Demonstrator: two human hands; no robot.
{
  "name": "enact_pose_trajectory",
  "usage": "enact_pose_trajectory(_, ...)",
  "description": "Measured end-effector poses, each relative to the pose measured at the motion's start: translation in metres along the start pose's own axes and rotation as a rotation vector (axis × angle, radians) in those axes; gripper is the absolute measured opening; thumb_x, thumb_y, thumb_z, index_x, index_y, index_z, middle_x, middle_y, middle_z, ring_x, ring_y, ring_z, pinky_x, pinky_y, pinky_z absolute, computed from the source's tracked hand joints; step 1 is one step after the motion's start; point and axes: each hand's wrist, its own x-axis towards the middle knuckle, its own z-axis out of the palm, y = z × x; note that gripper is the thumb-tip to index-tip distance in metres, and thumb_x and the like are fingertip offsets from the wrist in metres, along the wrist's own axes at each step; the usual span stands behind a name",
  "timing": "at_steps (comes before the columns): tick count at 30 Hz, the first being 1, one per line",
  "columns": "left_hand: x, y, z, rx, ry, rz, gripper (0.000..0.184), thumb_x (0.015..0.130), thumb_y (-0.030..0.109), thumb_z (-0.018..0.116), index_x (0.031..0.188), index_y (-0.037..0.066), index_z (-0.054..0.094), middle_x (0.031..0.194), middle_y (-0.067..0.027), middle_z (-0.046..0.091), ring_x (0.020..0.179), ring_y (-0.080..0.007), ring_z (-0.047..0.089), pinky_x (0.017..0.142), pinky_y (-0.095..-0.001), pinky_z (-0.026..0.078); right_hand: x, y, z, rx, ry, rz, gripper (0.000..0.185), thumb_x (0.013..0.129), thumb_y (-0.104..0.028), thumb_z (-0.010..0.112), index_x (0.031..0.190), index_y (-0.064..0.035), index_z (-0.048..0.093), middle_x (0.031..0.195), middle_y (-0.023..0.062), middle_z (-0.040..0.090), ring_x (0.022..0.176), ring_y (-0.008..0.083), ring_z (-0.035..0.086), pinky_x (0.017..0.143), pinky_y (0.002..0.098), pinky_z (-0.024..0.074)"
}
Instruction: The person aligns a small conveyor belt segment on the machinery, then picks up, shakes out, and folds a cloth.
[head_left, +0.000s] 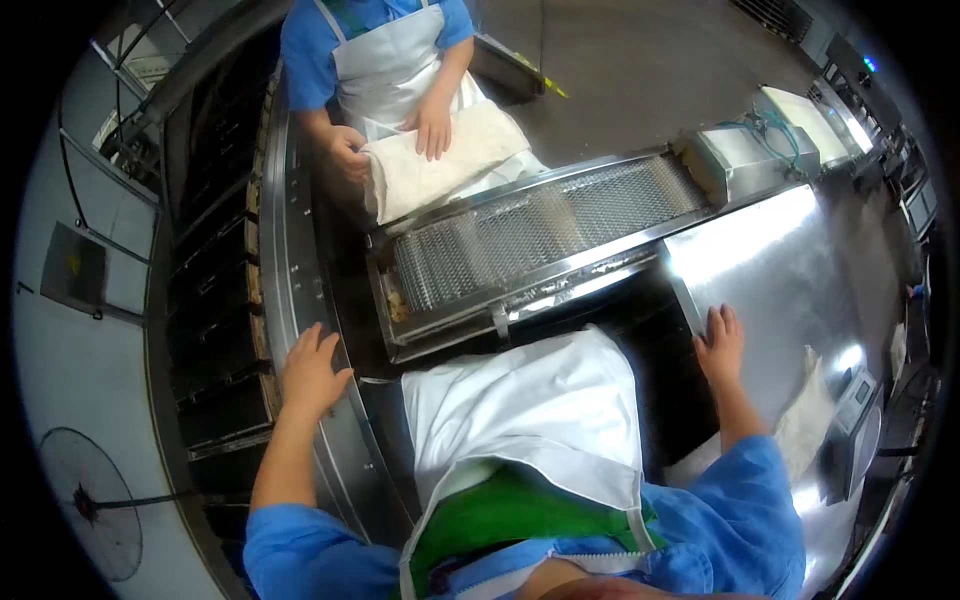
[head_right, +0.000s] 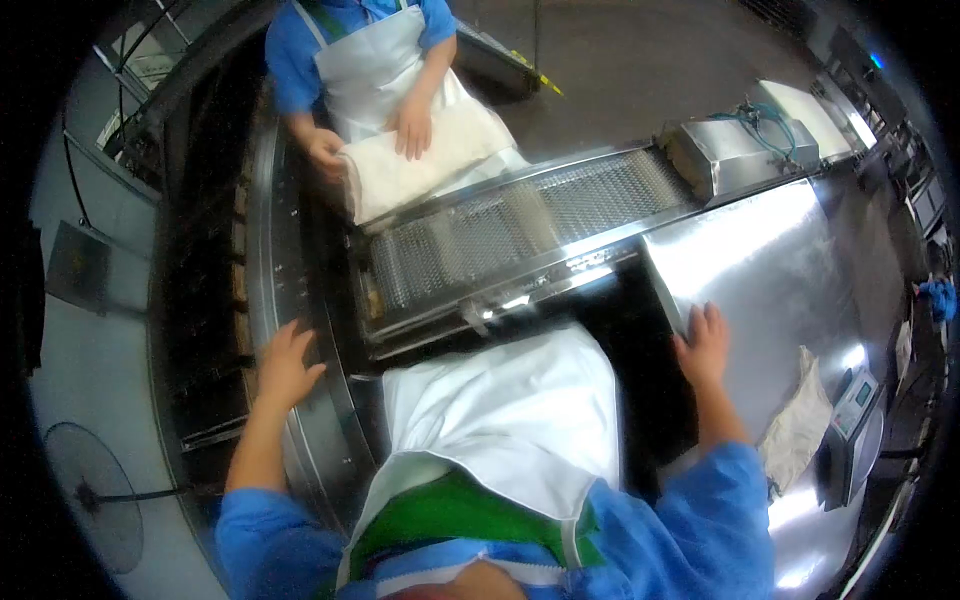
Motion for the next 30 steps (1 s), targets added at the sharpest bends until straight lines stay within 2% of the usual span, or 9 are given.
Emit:
enact_pose_trajectory(3, -0.001, -0.038, 0.041, -0.109, 0.147, -0.081, 0.061, 0.074, 0.017, 0.078, 0.13, 0.007, 0.058, 0.155, -0.0196, 0.034, 0.143, -0.0393, 0.03, 0.117, -0.0477, 0.028, 0.003, -0.003, 0.0, -0.004, -0.02, 0.029, 0.069, 0.077, -0.022, 0.077, 0.14, -0.0111, 0.05, 0.151, 0.018, 0.039, 0.14, 0.0383, 0.034, 0.116, 0.0502, 0.0275)
enact_pose_trajectory(6, -0.002, -0.065, 0.075, -0.034, 0.194, -0.139, 0.06, 0.075, 0.016, 0.077, 0.131, 0.005, 0.057, 0.155, -0.0207, 0.031, 0.145, -0.0395, 0.027, 0.118, -0.0476, 0.026, 0.009, -0.006, 0.001, -0.049, -0.017, 0.005, 0.069, 0.078, -0.023, 0.077, 0.141, -0.0114, 0.049, 0.152, 0.0176, 0.039, 0.141, 0.0377, 0.033, 0.117, 0.0501, 0.0244)
enact_pose_trajectory(8, -0.004, -0.054, 0.077, -0.039, 0.204, -0.086, 0.059, 0.076, 0.014, 0.075, 0.131, 0.003, 0.056, 0.156, -0.0214, 0.029, 0.146, -0.0399, 0.025, 0.118, -0.0482, 0.024, 0.01, -0.015, -0.005, -0.075, -0.028, 0.042, 0.069, 0.078, -0.023, 0.077, 0.14, -0.0122, 0.05, 0.151, 0.0177, 0.04, 0.141, 0.0372, 0.033, 0.117, 0.0505, 0.0251)
enact_pose_trajectory(9, -0.003, -0.047, 0.075, -0.02, 0.191, -0.151, 0.058, 0.076, 0.013, 0.075, 0.13, 0.002, 0.056, 0.157, -0.0213, 0.027, 0.146, -0.0398, 0.023, 0.119, -0.0487, 0.023, 0.007, -0.016, -0.008, -0.088, -0.014, 0.062, 0.069, 0.078, -0.023, 0.077, 0.14, -0.0122, 0.05, 0.151, 0.0177, 0.04, 0.141, 0.0372, 0.033, 0.117, 0.0505, 0.0251)
enact_pose_trajectory(12, -0.002, -0.053, 0.083, -0.013, 0.257, -0.105, 0.056, 0.073, 0.009, 0.074, 0.126, 0.002, 0.057, 0.158, -0.0214, 0.026, 0.147, -0.0398, 0.021, 0.12, -0.0488, 0.022, 0.009, -0.013, -0.007, -0.068, -0.008, 0.033, 0.068, 0.078, -0.023, 0.076, 0.14, -0.0122, 0.05, 0.151, 0.0176, 0.04, 0.141, 0.0368, 0.034, 0.116, 0.0508, 0.0261)
enact_pose_trajectory(19, 0.004, -0.047, 0.079, -0.08, 0.24, -0.082, 0.053, 0.073, 0.007, 0.074, 0.123, 0.002, 0.059, 0.158, -0.0204, 0.026, 0.148, -0.0404, 0.021, 0.119, -0.0484, 0.023, 0.01, -0.014, -0.002, -0.084, 0.034, 0.018, 0.07, 0.074, -0.021, 0.075, 0.139, -0.0134, 0.05, 0.149, 0.0141, 0.042, 0.141, 0.0354, 0.035, 0.116, 0.0505, 0.0266)
enact_pose_trajectory(25, 0.013, -0.048, 0.081, -0.101, 0.271, -0.165, 0.051, 0.072, 0.008, 0.075, 0.121, 0.003, 0.061, 0.157, -0.0199, 0.028, 0.148, -0.0401, 0.02, 0.119, -0.0488, 0.023, 0.005, -0.017, -0.006, -0.083, 0.044, 0.033, 0.07, 0.073, -0.021, 0.075, 0.138, -0.0141, 0.05, 0.148, 0.015, 0.043, 0.139, 0.0351, 0.037, 0.115, 0.0501, 0.0289)
enact_pose_trajectory(27, 0.015, -0.054, 0.086, -0.078, 0.318, -0.132, 0.049, 0.071, 0.008, 0.075, 0.119, 0.003, 0.062, 0.158, -0.0188, 0.028, 0.148, -0.0394, 0.02, 0.119, -0.0494, 0.022, 0.009, -0.015, -0.008, -0.088, -0.043, 0.033, 0.069, 0.079, -0.024, 0.075, 0.141, -0.0138, 0.047, 0.153, 0.0155, 0.037, 0.143, 0.035, 0.031, 0.116, 0.0506, 0.0271)
enact_pose_trajectory(30, 0.016, -0.047, 0.079, -0.071, 0.311, -0.144, 0.047, 0.072, 0.008, 0.075, 0.116, 0.003, 0.064, 0.158, -0.0177, 0.028, 0.148, -0.0387, 0.02, 0.12, -0.05, 0.022, 0.007, -0.013, -0.003, -0.068, -0.021, 0.035, 0.067, 0.079, -0.024, 0.075, 0.14, -0.0139, 0.048, 0.153, 0.0168, 0.037, 0.143, 0.0362, 0.031, 0.116, 0.0515, 0.0265)
